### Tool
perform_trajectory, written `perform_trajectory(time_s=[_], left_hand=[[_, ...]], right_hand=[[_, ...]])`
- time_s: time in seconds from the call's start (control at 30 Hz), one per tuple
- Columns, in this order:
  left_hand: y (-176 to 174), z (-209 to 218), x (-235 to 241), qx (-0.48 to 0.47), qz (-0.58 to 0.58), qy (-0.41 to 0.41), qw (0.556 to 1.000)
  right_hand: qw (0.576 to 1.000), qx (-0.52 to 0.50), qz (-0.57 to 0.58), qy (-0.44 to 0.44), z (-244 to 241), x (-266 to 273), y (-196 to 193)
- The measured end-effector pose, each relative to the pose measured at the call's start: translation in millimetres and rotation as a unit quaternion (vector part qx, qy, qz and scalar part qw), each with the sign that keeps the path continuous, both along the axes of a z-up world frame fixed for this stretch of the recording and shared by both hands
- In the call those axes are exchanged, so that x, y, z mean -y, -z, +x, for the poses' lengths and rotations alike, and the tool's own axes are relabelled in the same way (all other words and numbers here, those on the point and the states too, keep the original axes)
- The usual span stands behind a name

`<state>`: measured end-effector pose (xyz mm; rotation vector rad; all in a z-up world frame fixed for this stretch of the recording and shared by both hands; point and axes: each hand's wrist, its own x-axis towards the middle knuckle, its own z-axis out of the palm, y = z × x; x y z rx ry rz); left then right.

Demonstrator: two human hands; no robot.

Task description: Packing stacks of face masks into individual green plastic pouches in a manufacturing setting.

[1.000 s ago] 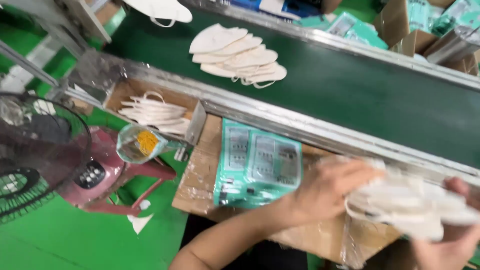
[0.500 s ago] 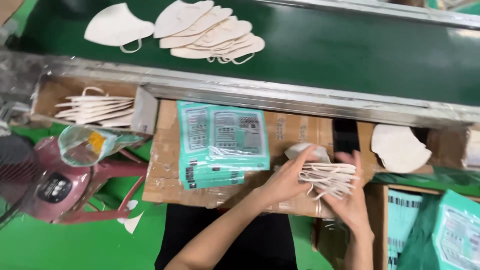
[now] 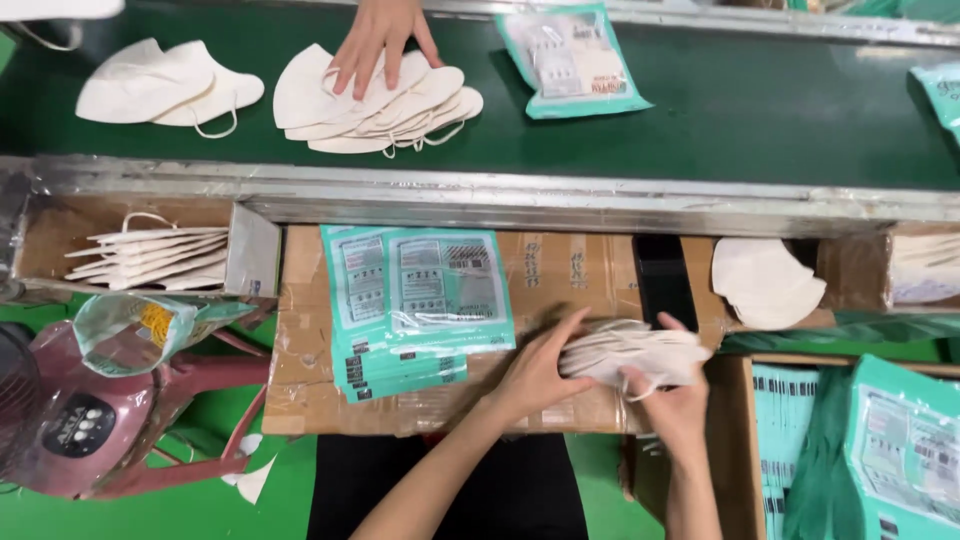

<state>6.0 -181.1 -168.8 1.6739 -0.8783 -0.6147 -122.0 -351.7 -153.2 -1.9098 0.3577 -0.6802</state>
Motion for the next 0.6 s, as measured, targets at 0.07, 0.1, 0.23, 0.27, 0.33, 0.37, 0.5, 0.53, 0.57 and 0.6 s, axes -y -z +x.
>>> perform_trajectory(time_s=[0.07, 0.1, 0.23, 0.27, 0.33, 0.37, 0.5, 0.53, 0.57, 0.6], left_hand=[[15, 1, 2, -0.026, 0.002, 0.005, 1.0], [22, 1, 2, -0.047, 0.0, 0.007, 0.999], [25, -7, 6, -0.149, -0.032, 0.002, 0.988], [16, -5, 4, -0.109, -0.06, -0.002, 0.992], [-12, 1, 0, -0.067, -0.09, -0.006, 0.994], [-30, 4, -2, -0.103, -0.112, 0.002, 0.988], [-56, 8, -2, 0.111, 0.011, 0.021, 0.994], [-33, 7, 1, 0.113, 0.01, 0.02, 0.993], [-11, 6, 4, 0.107, 0.004, 0.025, 0.994], [11, 10, 10, 0.107, -0.004, 0.028, 0.994]], right_hand=[[0.998, -0.002, 0.05, 0.026, -20, 13, 10], [0.994, 0.001, 0.097, 0.051, -31, 20, 15], [0.986, 0.025, 0.14, 0.092, -31, 56, 28], [0.981, 0.035, 0.16, 0.106, -32, 57, 26], [0.976, 0.047, 0.179, 0.118, -32, 57, 20], [0.976, 0.055, 0.186, 0.104, -31, 57, 16], [0.988, 0.039, 0.151, 0.008, -4, 4, -38], [0.988, 0.041, 0.15, 0.007, -1, -2, -29], [0.989, 0.022, 0.142, -0.03, 3, -9, -20], [0.989, 0.007, 0.13, -0.068, 10, -12, -12]])
